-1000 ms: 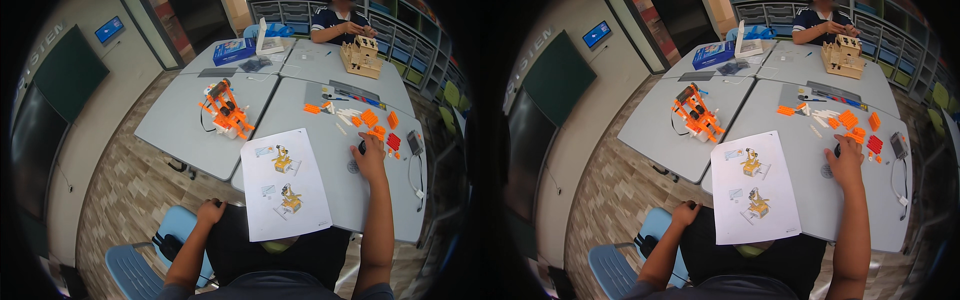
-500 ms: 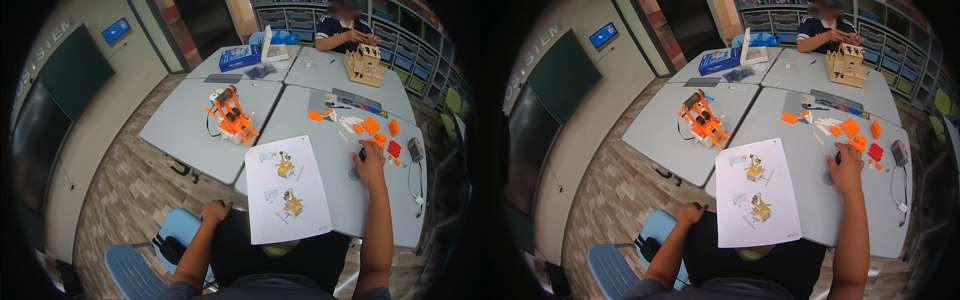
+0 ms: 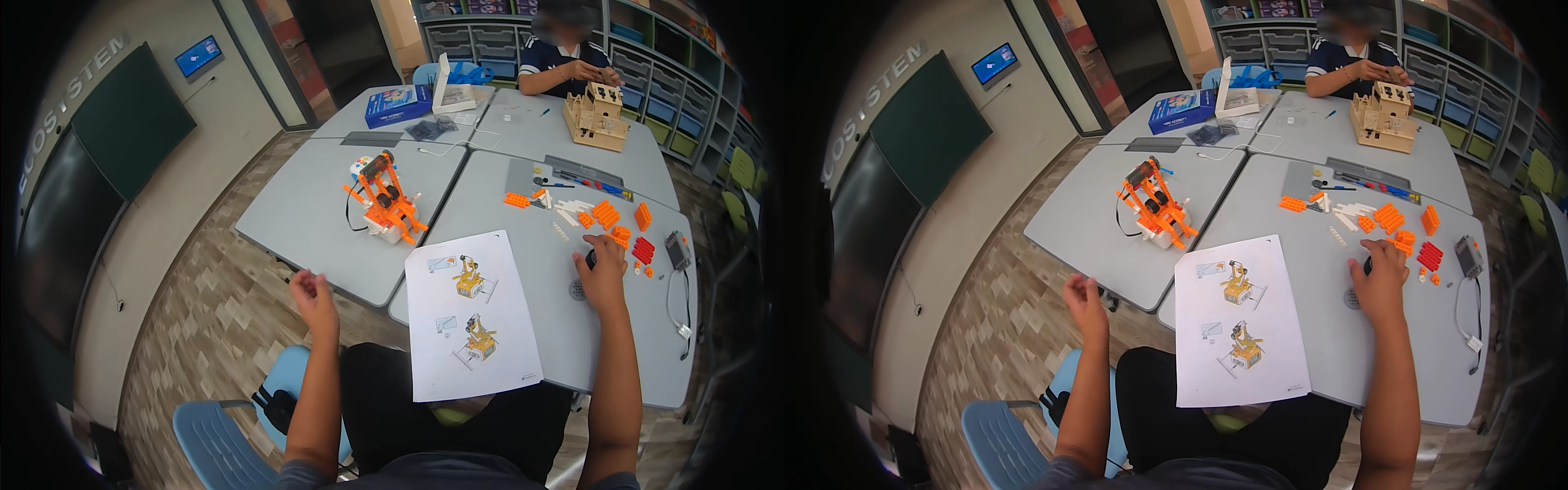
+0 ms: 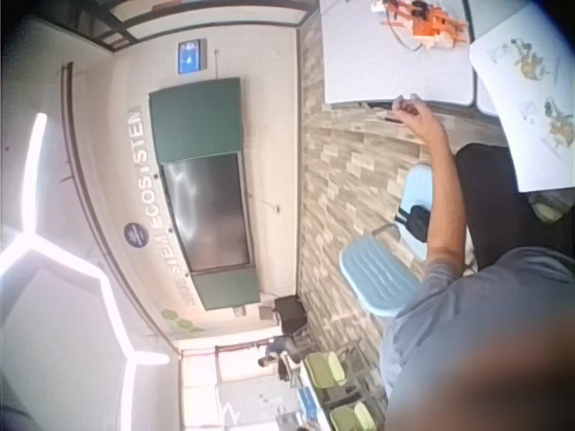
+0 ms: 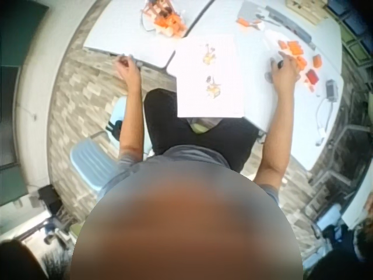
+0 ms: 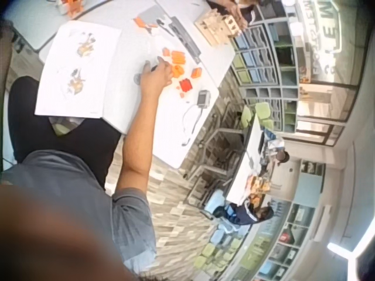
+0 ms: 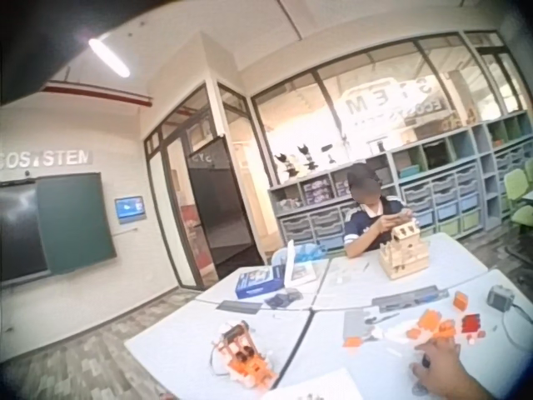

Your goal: The person assembles an orange and white robotic structure using plastic components and a printed instruction sheet. They connect a white cable to the structure, then attach a small white controller with colored buttons, and finally test the assembled device by pressing buttons on the controller.

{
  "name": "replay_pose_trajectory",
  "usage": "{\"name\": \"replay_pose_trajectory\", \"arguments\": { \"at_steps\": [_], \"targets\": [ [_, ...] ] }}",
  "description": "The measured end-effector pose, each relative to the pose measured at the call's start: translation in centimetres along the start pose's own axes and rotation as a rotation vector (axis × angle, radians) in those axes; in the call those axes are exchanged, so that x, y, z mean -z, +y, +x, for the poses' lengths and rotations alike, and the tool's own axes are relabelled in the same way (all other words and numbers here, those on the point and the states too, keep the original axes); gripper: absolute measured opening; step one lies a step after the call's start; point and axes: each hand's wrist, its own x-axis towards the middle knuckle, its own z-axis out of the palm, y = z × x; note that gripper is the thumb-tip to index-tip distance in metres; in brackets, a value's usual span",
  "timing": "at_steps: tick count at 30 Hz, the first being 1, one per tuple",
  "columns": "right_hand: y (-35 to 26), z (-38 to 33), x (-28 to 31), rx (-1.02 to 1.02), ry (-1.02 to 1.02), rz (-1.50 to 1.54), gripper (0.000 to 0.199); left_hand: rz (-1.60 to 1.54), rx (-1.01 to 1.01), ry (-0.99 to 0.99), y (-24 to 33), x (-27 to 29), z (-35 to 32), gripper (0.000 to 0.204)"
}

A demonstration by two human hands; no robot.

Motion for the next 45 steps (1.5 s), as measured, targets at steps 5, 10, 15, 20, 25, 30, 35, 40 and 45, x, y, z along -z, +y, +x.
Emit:
{"name": "replay_pose_trajectory", "arguments": {
  "at_steps": [5, 10, 15, 20, 25, 30, 35, 40, 45],
  "targets": [
    [-0.4, 0.4, 0.2, -0.007, -0.012, 0.033, 0.039, 0.216, 0.092, -0.353, 0.0, -5.1, 3.5, 0.052],
    [-0.2, 0.1, 0.2, -0.002, -0.028, 0.022, 0.037, 0.400, 0.019, -0.417, 2.0, -9.6, 1.6, 0.092],
    [-0.3, 0.0, -0.1, 0.026, -0.007, 0.029, 0.038, 0.419, -0.017, -0.536, -0.1, -10.7, 2.5, 0.113],
    [-1.0, -0.1, 0.2, 0.018, -0.018, 0.034, 0.037, 0.303, 0.020, -0.553, -1.3, -10.7, 3.1, 0.111],
    [-0.8, -0.1, 0.3, 0.010, -0.010, 0.007, 0.036, 0.489, 0.007, -0.486, 1.4, -11.0, 2.0, 0.099],
    [-0.5, 0.0, 0.0, 0.017, -0.011, 0.010, 0.037, 0.503, 0.046, -0.477, 2.3, -10.6, 1.5, 0.085],
    [-1.0, 0.0, 0.3, 0.012, -0.025, 0.012, 0.034, 0.619, -0.140, -0.561, 3.4, -10.4, 0.4, 0.060],
    [-0.5, 0.0, 0.0, 0.023, -0.011, 0.023, 0.036, 0.576, -0.445, -0.801, 3.3, -10.4, 0.2, 0.035],
    [-0.4, 0.0, -0.1, 0.023, -0.018, 0.032, 0.037, 0.554, -0.434, -0.818, 3.4, -10.3, 0.0, 0.035]
  ]
}}
